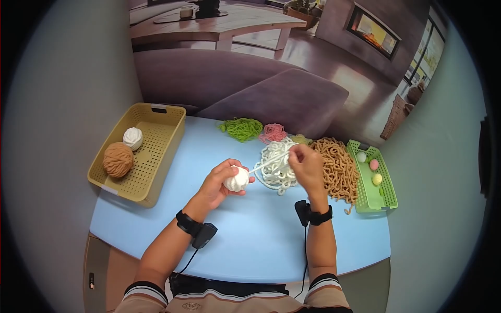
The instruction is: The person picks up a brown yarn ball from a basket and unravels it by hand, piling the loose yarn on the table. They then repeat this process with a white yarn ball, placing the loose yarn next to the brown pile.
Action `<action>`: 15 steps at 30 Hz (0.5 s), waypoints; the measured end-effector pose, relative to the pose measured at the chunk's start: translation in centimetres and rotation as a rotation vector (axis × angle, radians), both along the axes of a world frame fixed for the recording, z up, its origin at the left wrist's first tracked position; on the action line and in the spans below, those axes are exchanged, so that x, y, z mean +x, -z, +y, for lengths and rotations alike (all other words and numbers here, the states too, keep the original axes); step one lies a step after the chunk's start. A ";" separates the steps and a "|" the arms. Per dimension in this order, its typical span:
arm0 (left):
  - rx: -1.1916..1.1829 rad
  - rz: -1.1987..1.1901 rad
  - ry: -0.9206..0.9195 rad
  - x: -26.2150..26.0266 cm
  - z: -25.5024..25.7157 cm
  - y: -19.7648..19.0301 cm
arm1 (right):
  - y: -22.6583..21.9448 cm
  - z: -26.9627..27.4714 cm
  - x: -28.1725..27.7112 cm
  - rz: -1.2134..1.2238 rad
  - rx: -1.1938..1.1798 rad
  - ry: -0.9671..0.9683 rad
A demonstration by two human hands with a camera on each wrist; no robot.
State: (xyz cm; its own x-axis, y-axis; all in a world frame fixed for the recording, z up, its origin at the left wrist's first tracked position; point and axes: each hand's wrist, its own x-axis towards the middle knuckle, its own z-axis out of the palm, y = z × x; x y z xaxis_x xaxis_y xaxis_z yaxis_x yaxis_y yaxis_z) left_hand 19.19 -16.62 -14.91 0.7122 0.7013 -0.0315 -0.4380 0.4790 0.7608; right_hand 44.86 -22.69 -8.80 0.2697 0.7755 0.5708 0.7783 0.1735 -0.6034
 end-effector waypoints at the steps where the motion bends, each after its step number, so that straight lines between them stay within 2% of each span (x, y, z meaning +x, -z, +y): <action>1: 0.054 0.072 -0.012 0.3 -0.3 -0.1 | -0.3 0.0 0.3 0.027 0.037 0.052; 4: 0.216 0.229 -0.042 0.6 -1.4 -1.5 | -1.7 -0.5 0.8 0.330 0.178 0.074; 5: 0.270 0.272 -0.050 0.5 -1.7 -1.8 | -2.1 -0.8 0.7 0.354 0.265 0.071; 8: 0.218 0.254 -0.029 0.5 -1.5 -1.4 | -2.7 -1.1 1.5 0.436 0.391 0.111; 11: 0.116 0.165 0.051 0.3 -0.4 -0.6 | -2.2 -1.1 4.2 -0.003 0.215 0.207; 14: 0.125 0.146 0.047 0.4 -0.4 -0.2 | -1.2 -0.7 3.6 -0.241 0.083 0.117; 15: 0.126 0.137 0.024 0.5 -0.4 -0.1 | -1.0 -0.4 2.8 -0.108 0.012 -0.031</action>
